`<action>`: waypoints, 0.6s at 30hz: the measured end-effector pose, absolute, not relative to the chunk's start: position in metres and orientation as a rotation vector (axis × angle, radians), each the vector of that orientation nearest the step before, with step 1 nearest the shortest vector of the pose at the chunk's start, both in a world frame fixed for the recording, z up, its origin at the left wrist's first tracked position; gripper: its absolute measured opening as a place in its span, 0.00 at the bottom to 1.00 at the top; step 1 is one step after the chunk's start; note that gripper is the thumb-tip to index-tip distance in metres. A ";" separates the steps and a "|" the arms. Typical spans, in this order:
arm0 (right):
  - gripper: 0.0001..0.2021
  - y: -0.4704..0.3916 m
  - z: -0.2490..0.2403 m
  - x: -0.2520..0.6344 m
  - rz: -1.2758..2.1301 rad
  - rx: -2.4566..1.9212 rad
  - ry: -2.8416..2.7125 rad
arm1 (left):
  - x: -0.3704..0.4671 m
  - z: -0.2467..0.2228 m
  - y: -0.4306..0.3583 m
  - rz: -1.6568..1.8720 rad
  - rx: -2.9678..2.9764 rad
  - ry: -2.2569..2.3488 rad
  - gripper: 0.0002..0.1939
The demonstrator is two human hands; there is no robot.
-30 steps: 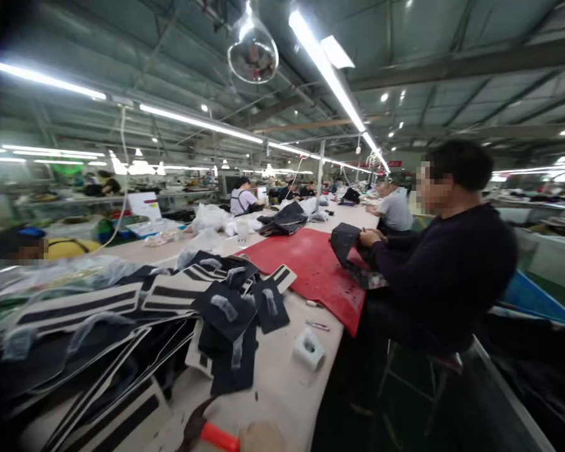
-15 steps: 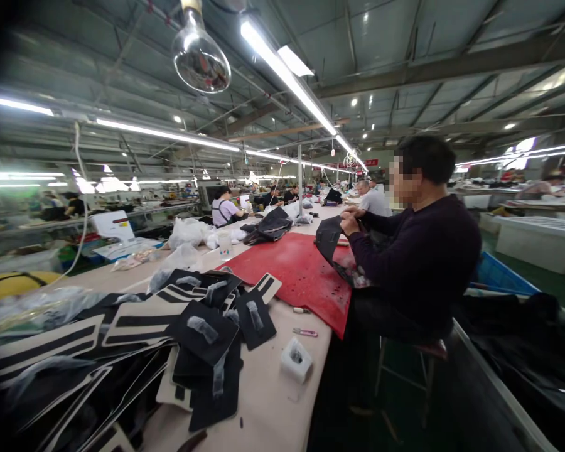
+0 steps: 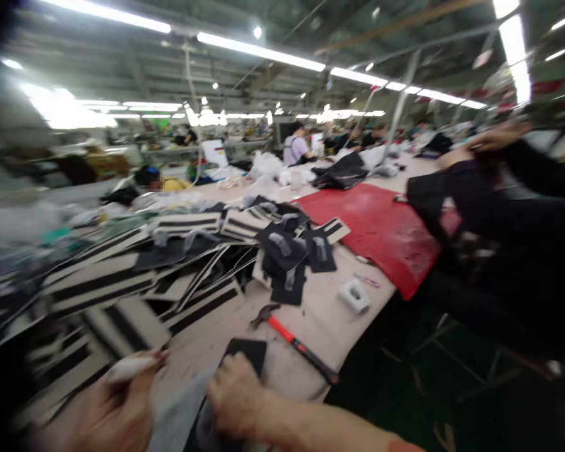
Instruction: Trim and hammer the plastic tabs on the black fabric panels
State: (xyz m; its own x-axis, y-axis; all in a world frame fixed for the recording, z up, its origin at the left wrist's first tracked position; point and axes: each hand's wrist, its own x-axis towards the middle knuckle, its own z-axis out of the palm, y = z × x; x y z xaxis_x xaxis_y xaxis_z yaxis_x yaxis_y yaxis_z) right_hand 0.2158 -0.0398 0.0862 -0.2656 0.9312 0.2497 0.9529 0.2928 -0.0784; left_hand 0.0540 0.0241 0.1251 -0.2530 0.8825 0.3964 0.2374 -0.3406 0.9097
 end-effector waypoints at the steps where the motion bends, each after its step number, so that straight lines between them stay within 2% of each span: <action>1: 0.09 -0.040 0.081 0.202 -0.029 -1.709 -2.313 | 0.038 0.117 0.020 1.618 1.456 1.459 0.15; 3: 0.08 -0.043 0.074 0.187 0.125 -1.768 -2.233 | 0.015 0.098 0.015 1.580 1.342 1.556 0.15; 7: 0.21 -0.051 0.058 0.189 0.478 -1.896 -2.003 | 0.000 0.061 0.010 1.553 1.090 1.536 0.15; 10: 0.25 -0.061 0.041 0.190 0.702 -1.947 -1.820 | 0.006 0.043 0.004 1.500 1.016 1.470 0.15; 18: 0.23 -0.073 0.014 0.172 0.760 -1.714 -1.572 | 0.039 0.015 0.014 1.391 0.893 1.173 0.20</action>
State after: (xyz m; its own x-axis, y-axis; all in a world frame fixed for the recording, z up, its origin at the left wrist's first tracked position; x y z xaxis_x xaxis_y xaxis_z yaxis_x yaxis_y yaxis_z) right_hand 0.1725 -0.0725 0.0137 0.0992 0.9947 0.0266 0.5970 -0.0381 -0.8013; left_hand 0.0390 0.0137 0.0153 -0.1607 0.9834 -0.0837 -0.2486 0.0417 0.9677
